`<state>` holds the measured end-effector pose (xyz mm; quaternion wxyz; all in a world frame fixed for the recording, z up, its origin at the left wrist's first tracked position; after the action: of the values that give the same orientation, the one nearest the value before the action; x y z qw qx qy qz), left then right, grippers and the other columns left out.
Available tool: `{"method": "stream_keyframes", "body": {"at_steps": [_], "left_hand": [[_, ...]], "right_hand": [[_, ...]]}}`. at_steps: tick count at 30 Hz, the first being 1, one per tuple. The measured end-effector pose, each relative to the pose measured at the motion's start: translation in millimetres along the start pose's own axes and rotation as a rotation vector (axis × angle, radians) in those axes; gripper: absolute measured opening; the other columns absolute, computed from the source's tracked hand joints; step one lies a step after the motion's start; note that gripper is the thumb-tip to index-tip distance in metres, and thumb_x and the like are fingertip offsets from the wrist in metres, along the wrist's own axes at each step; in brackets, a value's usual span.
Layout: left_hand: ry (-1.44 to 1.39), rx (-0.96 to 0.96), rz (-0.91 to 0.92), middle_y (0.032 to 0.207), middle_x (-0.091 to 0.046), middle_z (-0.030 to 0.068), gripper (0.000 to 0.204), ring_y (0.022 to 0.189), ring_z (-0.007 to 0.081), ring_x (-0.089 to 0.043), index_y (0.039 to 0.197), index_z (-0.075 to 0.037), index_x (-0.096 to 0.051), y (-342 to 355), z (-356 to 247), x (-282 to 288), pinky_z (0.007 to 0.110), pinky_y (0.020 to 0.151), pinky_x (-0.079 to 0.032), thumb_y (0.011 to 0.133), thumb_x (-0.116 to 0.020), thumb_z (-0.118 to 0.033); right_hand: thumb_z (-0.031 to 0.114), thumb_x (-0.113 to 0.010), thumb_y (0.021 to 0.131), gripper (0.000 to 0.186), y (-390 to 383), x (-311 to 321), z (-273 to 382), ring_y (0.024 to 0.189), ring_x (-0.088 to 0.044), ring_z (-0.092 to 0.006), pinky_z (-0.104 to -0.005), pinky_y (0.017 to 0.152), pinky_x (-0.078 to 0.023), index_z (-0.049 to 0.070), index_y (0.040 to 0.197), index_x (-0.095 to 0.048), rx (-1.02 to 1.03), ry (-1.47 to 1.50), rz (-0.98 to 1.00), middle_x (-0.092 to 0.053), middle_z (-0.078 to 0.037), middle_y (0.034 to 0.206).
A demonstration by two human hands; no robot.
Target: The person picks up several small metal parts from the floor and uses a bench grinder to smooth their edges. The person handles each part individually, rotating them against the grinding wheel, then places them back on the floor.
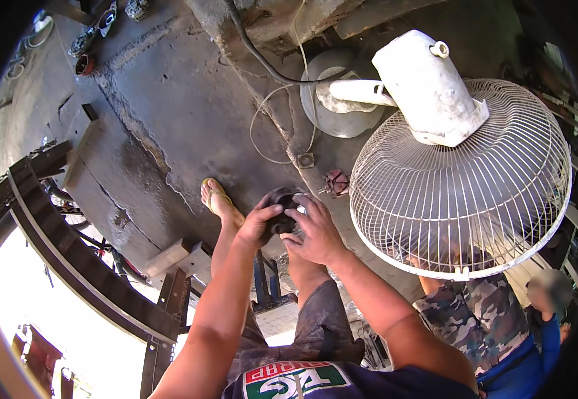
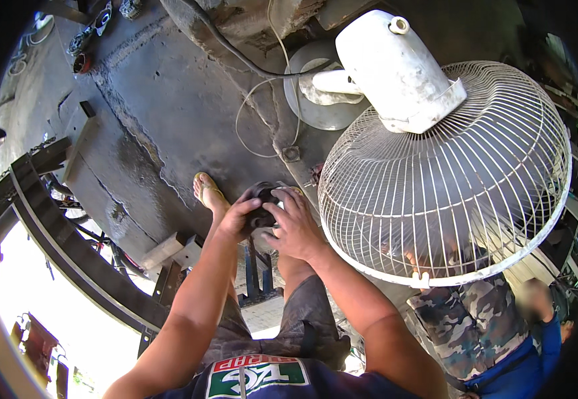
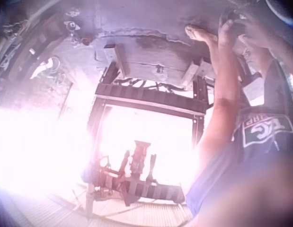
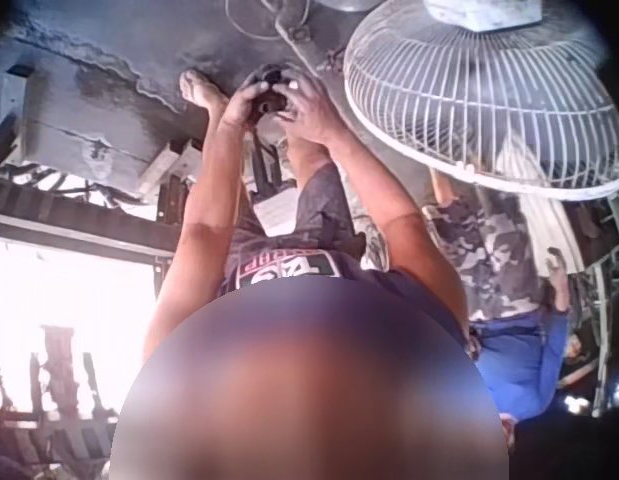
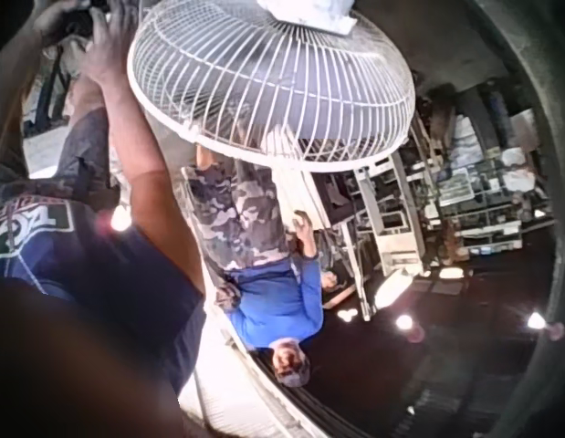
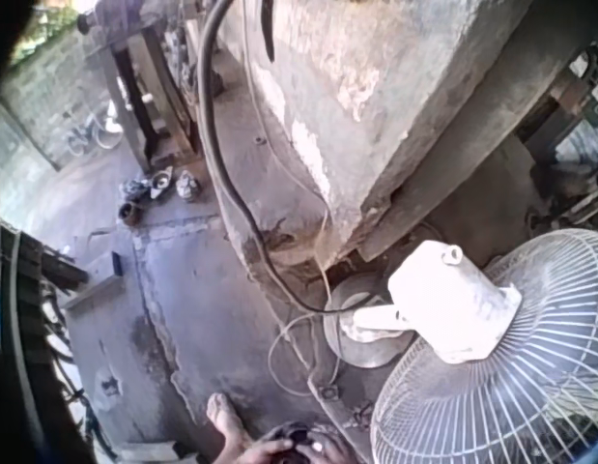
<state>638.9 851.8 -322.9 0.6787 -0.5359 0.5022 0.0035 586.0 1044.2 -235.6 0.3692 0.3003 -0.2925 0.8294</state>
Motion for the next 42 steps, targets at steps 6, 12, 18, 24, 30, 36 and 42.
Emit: {"method": "stream_keyframes", "body": {"at_steps": [6, 12, 18, 24, 30, 36, 42], "left_hand": [[0.112, 0.028, -0.082, 0.143, -0.069, 0.0125, 0.085, 0.126, 0.0293, -0.069, 0.16, -0.007, -0.051, -29.9, -36.9, 45.3, 0.043, 0.108, -0.059, 0.082, -0.075, -0.031], [0.095, -0.002, -0.048, 0.143, -0.067, 0.0146, 0.086, 0.127, 0.0304, -0.068, 0.16, -0.006, -0.051, -60.7, -33.1, 47.5, 0.044, 0.112, -0.057, 0.081, -0.077, -0.03], [0.014, -0.042, -0.106, 0.144, -0.066, 0.0155, 0.089, 0.132, 0.031, -0.067, 0.16, -0.003, -0.05, -101.0, -9.7, 64.2, 0.045, 0.117, -0.054, 0.08, -0.078, -0.03], [-0.053, -0.053, -0.129, 0.142, -0.068, 0.0144, 0.089, 0.128, 0.0295, -0.07, 0.159, -0.002, -0.051, -136.9, 1.7, 65.7, 0.043, 0.111, -0.058, 0.078, -0.077, -0.029], [-0.035, -0.087, -0.145, 0.143, -0.069, 0.015, 0.089, 0.131, 0.031, -0.069, 0.157, -0.002, -0.054, -169.8, -8.7, 62.6, 0.046, 0.114, -0.056, 0.077, -0.079, -0.032], [-0.078, -0.137, -0.182, 0.144, -0.068, 0.0142, 0.09, 0.132, 0.0329, -0.068, 0.157, -0.008, -0.054, -232.3, -31.1, 60.1, 0.05, 0.116, -0.055, 0.076, -0.082, -0.035], [-0.194, -0.245, -0.28, 0.14, -0.07, 0.0122, 0.081, 0.128, 0.0316, -0.069, 0.154, -0.008, -0.057, -311.3, -36.7, 85.0, 0.05, 0.109, -0.059, 0.08, -0.079, -0.032]], "right_hand": [[0.027, -0.091, 0.087, 0.075, 73.8, -70.9, -78.3, 0.126, -0.066, -0.0462, -0.053, 0.104, -0.057, 0.005, 0.149, -0.054, -0.483, -0.019, -0.164, -0.059, -0.025, 0.141], [0.029, -0.092, 0.087, 0.067, 135.8, -109.9, -120.4, 0.123, -0.065, -0.0464, -0.0529, 0.107, -0.058, 0.006, 0.138, -0.055, -0.751, -0.284, -0.024, -0.055, -0.025, 0.139], [0.011, -0.081, 0.081, 0.04, 88.1, -94.4, -128.1, 0.115, -0.064, -0.0507, -0.0549, 0.101, -0.058, 0.001, 0.115, -0.062, -0.459, -0.138, -0.172, -0.061, -0.03, 0.123], [0.013, -0.088, 0.083, 0.064, -15.7, -68.5, -179.7, 0.121, -0.068, -0.0353, -0.0449, 0.11, -0.051, -0.003, 0.137, -0.057, -0.719, -0.357, -0.144, -0.071, -0.02, 0.122], [0.005, -0.095, 0.079, 0.088, 9.4, -91.2, -194.5, 0.119, -0.072, -0.0292, -0.0404, 0.107, -0.058, -0.006, 0.15, -0.045, -0.834, 0.344, -0.111, -0.074, -0.014, 0.128], [0.016, -0.1, 0.079, 0.065, 26.3, -54.8, -143.8, 0.112, -0.075, -0.0272, -0.0438, 0.103, -0.059, 0.004, 0.128, -0.06, -0.962, 0.238, -0.039, -0.077, -0.013, 0.119], [0.045, -0.1, 0.078, 0.092, 29.8, -29.1, -29.1, 0.132, -0.071, -0.0409, -0.0498, 0.111, -0.058, 0.002, 0.146, -0.057, -1.071, -0.242, 0.341, -0.073, -0.024, 0.14]]}}
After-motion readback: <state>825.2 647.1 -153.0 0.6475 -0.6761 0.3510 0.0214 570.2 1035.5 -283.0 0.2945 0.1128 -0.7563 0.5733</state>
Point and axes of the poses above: each hand's wrist, its own y-axis towards the middle knuckle, its own x-axis out of the back of the hand, z = x × y, the point moved 1 cm from there along y, towards the middle knuckle
